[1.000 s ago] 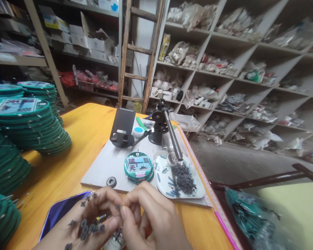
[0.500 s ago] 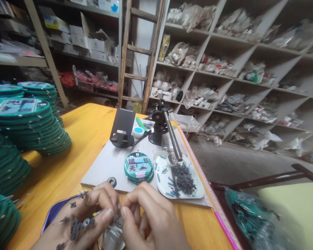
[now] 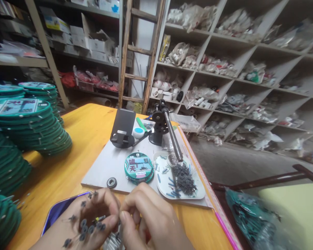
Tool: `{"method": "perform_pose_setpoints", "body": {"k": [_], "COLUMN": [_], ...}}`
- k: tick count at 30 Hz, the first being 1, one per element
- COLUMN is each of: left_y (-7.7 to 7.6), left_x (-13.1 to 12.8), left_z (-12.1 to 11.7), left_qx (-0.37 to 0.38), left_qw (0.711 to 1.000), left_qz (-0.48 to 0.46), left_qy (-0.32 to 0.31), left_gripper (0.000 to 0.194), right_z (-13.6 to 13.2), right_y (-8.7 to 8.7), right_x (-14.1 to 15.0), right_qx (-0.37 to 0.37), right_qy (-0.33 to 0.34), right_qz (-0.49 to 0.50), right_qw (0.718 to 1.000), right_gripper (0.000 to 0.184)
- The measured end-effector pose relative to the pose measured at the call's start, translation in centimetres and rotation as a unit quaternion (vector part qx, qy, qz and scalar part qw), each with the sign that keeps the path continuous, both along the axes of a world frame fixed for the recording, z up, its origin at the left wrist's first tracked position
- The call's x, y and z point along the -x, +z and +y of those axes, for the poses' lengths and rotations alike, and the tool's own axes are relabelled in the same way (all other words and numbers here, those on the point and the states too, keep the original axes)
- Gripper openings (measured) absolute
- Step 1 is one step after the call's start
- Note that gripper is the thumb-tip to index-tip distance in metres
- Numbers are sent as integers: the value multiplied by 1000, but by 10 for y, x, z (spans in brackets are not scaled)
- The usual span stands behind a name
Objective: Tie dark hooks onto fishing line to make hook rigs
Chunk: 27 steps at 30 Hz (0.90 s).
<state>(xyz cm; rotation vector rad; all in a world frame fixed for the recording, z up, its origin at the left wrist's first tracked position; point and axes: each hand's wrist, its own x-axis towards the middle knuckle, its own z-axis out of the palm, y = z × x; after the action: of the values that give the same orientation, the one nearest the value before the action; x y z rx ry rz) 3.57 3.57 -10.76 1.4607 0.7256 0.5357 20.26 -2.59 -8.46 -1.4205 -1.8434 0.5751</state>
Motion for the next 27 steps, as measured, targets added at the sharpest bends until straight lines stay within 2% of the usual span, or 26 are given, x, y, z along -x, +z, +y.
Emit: {"method": "perform_pose_setpoints", "body": {"k": [4,6,11,15,17,22,27], "left_y": [6,11,16,13,11,10,17], "left_x": [1,2,6,4,3,1,0], "left_z": [-3,-4,-1,2,1,0,-2], "left_qx": [26,12,-54,-13,8,73,74], "left_qw": [1000,1000,995,999,1000,996,996], "left_qz": [11,19,74,34,19,-21,-23], "left_qy": [-1,9,33,22,22,37,53], "left_gripper": [34,39,40,37,36,32,32], "right_z": [0,0,0,0,0,2,3], "right_y": [3,4,2,-1,-3,-6,-10], "right_x": [-3,-4,-4,1,4,7,10], "right_qx": [3,9,50,101,116,102,107], "right_qy": [7,11,-32,-83,-87,-51,-58], "right_qz": [-15,-7,141,293,341,364,413], "right_qw": [1000,1000,988,947,929,924,902], "right_gripper": [14,14,15,4,3,10,4]}}
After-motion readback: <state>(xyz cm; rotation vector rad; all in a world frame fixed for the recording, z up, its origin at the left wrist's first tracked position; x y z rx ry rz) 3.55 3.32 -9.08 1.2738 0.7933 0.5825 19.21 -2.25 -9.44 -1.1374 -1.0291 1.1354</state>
